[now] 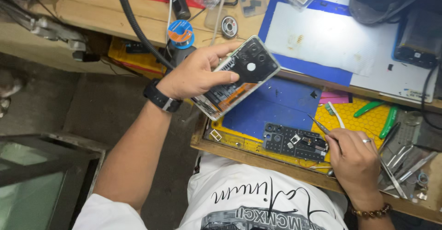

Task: The person works on the internal components of a disassembled mobile phone. The person uses a small screwdriver to manipulate screws and internal parts while the device is connected to a charging cable on a workbench.

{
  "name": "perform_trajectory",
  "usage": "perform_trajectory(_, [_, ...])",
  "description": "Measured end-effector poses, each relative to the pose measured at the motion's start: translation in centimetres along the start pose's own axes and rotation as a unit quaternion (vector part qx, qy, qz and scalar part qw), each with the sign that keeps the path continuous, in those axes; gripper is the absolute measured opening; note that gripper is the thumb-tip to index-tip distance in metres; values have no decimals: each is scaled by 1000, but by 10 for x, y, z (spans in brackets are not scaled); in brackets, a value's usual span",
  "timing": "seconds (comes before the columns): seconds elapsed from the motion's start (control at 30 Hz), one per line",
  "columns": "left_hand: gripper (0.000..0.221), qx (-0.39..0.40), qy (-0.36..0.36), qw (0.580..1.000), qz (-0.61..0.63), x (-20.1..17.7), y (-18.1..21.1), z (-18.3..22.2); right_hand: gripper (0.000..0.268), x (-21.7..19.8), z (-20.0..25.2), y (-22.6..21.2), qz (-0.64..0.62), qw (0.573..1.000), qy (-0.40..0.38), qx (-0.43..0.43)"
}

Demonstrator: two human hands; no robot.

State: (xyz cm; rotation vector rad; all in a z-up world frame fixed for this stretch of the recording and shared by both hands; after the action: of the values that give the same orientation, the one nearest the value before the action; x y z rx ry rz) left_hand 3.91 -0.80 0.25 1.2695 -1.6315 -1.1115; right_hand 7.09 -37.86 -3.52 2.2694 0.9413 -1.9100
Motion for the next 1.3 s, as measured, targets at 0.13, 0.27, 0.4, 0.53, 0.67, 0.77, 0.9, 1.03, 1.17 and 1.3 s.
perform_trajectory(0.13, [68, -8, 62, 980, 190, 37, 0, -27, 12, -5, -3, 0, 18, 999, 29, -1])
perform_trajectory(0.27, [66, 34, 110, 954, 276, 86, -10, -56, 13, -11, -8, -6, -9, 999, 48, 5])
perform_trajectory(0.4, [65, 60, 199, 938, 278, 121, -34, -74, 15, -14, -10, -6, -179, 980, 47, 77])
perform_trajectory(0.53, [60, 75, 277, 940, 185, 138, -54, -85, 40, -1, -29, -3, -479, 849, -87, 208])
perform_trajectory(0.67, [61, 70, 308, 938, 145, 145, -62, -95, 80, 7, -65, -26, -482, 846, -147, 176])
perform_trajectory(0.77, [62, 78, 298, 946, 99, 136, -53, -108, 98, 9, -89, -46, -413, 882, -152, 168])
perform_trajectory(0.9, [67, 53, 273, 960, 43, 117, -44, -118, 104, 16, -102, -63, -469, 865, -131, 124])
perform_trajectory(1.03, [77, 43, 210, 976, 23, 113, -30, -115, 106, 29, -101, -63, -500, 828, -168, 193])
perform_trajectory(1.17, [83, 40, 155, 987, 1, 118, -21, -105, 102, 34, -92, -59, -575, 791, -163, 133])
perform_trajectory(1.3, [77, 19, 114, 993, 1, 119, -23, -94, 103, 38, -73, -52, -668, 702, -218, 115])
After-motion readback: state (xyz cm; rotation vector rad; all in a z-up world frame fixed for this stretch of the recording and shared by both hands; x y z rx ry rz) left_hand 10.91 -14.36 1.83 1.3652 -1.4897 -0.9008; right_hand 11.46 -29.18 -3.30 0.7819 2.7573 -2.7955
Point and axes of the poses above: each hand's wrist, its own z-axis away from the middle knuckle, its own x-axis out of the palm, y = z × x, the point moved 4 cm from there along -z, towards the middle knuckle, and after that the axes turned 15 degrees about x, right-handed, at the moved point
